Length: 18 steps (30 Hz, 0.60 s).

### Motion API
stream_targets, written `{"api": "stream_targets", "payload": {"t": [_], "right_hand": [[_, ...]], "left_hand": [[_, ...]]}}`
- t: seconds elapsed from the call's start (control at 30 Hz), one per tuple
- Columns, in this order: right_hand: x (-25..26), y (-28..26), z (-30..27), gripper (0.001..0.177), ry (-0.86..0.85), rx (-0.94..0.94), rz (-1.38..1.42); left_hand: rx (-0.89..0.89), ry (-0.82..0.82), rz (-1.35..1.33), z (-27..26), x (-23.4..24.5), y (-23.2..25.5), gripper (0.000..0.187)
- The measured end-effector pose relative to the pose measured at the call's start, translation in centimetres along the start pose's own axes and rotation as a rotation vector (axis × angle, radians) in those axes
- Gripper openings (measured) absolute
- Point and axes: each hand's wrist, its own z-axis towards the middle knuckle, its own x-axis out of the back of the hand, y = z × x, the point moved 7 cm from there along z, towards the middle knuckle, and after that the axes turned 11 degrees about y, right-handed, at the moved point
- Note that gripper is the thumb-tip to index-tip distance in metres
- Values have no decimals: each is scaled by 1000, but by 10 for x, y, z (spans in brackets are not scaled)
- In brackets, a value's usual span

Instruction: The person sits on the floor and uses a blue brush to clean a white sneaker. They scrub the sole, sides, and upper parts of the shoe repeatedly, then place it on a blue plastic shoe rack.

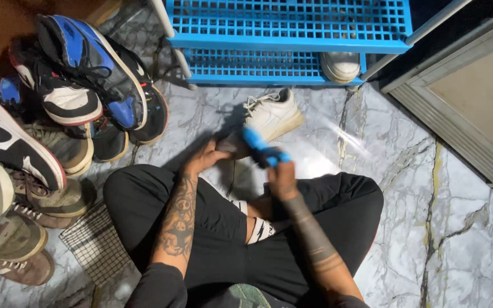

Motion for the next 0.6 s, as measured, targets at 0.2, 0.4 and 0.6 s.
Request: {"api": "stream_targets", "payload": {"t": [0.2,0.4,0.6], "right_hand": [[7,81,35,13,64,-12,203],[67,80,34,26,515,-185,-206],[21,-40,55,24,-50,31,344]], "left_hand": [[-30,9,-150,-36,44,136,86],[34,2,-129,-18,37,120,93],[-1120,94,-119,24,-2,-16,86]]}}
